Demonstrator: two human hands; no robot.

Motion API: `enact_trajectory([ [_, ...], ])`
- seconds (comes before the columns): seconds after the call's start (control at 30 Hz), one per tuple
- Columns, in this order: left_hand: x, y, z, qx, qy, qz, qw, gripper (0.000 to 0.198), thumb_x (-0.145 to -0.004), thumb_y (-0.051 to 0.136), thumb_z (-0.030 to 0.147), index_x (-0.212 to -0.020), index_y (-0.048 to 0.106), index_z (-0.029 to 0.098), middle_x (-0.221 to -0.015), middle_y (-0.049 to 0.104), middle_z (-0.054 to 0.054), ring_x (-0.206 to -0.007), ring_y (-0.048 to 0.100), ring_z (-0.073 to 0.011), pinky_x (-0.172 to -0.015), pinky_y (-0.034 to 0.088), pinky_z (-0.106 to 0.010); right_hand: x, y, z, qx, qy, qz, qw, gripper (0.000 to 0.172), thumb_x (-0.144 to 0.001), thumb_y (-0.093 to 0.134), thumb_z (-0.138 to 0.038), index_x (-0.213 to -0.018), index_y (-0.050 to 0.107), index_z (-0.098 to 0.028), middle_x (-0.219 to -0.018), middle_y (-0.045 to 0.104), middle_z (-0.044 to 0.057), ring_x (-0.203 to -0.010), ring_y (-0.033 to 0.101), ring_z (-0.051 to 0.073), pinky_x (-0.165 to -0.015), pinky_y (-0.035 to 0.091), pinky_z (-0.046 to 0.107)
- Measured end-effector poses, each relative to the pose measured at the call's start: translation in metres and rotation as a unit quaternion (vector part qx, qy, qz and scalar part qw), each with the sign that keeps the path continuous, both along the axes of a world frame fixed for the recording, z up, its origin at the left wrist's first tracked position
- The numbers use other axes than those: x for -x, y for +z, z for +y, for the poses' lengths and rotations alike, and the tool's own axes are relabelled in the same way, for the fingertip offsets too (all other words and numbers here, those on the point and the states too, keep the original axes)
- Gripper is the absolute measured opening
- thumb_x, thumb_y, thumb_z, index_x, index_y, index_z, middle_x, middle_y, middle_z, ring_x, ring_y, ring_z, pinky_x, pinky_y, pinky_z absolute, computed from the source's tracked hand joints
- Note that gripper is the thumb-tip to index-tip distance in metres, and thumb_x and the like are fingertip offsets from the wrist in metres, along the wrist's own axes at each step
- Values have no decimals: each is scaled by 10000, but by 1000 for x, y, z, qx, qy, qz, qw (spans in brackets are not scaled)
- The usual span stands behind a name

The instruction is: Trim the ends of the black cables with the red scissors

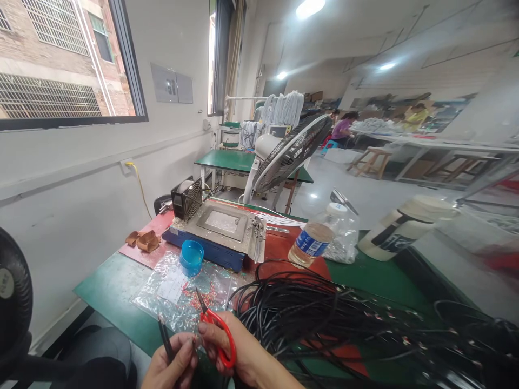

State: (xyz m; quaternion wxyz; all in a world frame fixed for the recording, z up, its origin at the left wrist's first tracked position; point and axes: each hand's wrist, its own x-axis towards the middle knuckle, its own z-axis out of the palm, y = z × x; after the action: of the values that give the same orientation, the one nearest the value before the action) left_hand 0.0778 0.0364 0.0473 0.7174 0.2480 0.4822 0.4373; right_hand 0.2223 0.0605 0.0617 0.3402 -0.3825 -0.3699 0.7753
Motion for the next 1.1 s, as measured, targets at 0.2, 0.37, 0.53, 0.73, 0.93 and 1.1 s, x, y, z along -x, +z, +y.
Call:
enact_trajectory([
  [0.2,3,-6,2,-29,-20,-10,999,351,-563,730,443,-614,601,120,-462,466,32,-329,263,14,-372,77,-179,0,-2,0,-15,13,1,1000,494,-589,673,-571,-613,506,-107,-419,430,-62,-270,333,18,-248,210,136],
  [0.37,2,-6,1,-27,-18,-41,999,348,-564,732,437,-578,593,118,-445,444,44,-317,254,23,-361,87,-167,2,-4,-1,-19,24,-18,999,514,-586,649,-611,-601,490,-123,-429,423,-58,-275,342,30,-253,203,149],
  [0.53,1,0,2,4,51,-67,996,322,-492,793,366,-641,638,126,-470,534,27,-339,384,-16,-327,229,-133,3,-6,-1,-137,-57,-147,978,465,-702,548,-600,-624,493,-145,-455,423,-48,-348,377,55,-336,264,176],
  [0.73,9,18,0,141,85,-227,960,240,-541,781,196,-734,666,112,-679,691,-74,-598,618,-168,-517,476,-253,7,-3,-8,-652,-126,-318,677,305,-868,416,-331,-698,594,-151,-555,576,33,-493,482,109,-455,319,224],
  [0.93,17,23,-5,191,72,-323,924,117,-717,638,168,-732,658,54,-660,686,-99,-582,611,-141,-567,479,-235,19,5,-13,-796,-83,-373,470,227,-906,337,-154,-882,562,-143,-542,583,7,-463,497,111,-416,254,251],
  [1.1,17,25,-6,219,62,-362,904,89,-725,629,144,-752,639,60,-678,686,-81,-659,630,-148,-634,489,-241,27,6,-17,-810,-61,-402,422,275,-890,333,-113,-743,562,-157,-480,546,-14,-427,478,102,-393,225,270],
])
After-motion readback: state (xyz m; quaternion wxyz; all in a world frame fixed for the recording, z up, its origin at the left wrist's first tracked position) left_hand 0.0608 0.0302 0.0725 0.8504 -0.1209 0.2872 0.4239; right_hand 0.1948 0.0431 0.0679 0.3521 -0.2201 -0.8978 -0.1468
